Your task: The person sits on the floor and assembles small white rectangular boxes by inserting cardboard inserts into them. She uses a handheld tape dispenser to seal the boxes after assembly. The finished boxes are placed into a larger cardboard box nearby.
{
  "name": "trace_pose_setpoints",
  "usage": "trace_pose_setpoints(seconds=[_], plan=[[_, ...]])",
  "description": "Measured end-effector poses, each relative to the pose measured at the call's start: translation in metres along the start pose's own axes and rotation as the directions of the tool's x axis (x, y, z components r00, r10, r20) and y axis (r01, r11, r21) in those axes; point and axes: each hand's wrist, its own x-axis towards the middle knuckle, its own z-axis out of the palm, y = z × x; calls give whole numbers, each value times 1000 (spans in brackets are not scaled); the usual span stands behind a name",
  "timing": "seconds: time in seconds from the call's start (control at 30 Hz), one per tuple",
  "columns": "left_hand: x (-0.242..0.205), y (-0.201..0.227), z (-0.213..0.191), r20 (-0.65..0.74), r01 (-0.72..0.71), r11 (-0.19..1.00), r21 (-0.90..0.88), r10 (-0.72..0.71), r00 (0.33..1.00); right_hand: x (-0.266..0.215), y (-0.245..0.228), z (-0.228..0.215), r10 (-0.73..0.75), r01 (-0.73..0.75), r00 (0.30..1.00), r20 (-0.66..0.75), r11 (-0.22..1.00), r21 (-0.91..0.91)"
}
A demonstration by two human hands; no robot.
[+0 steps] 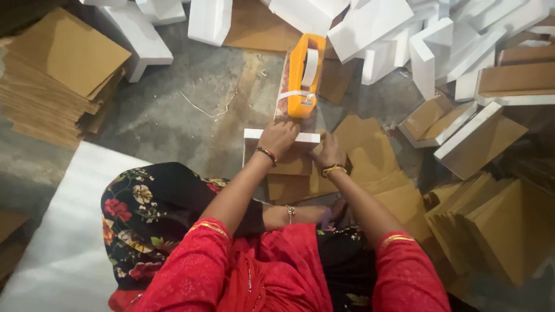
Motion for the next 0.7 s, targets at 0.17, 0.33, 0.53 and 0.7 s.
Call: trace_pose_setpoints(seconds=[0.17, 0.33, 0.53, 0.7], plan=[[4, -2, 1, 18, -25, 1000, 17, 24, 1000, 55, -20, -10, -61, -9, 993, 97, 799, 601], [-3, -7, 3, -50, -21, 1000, 15, 21, 999, 99, -18, -5, 55, -258, 938, 343, 770, 583], [-14, -3, -11, -104, 24, 998, 55, -18, 994, 100, -12, -8, 51, -304, 906, 419, 767, 564], [-9, 1, -27, -113, 52, 998, 33, -48, 992, 93, -15, 9, 156, -413, 889, 430, 680, 606]])
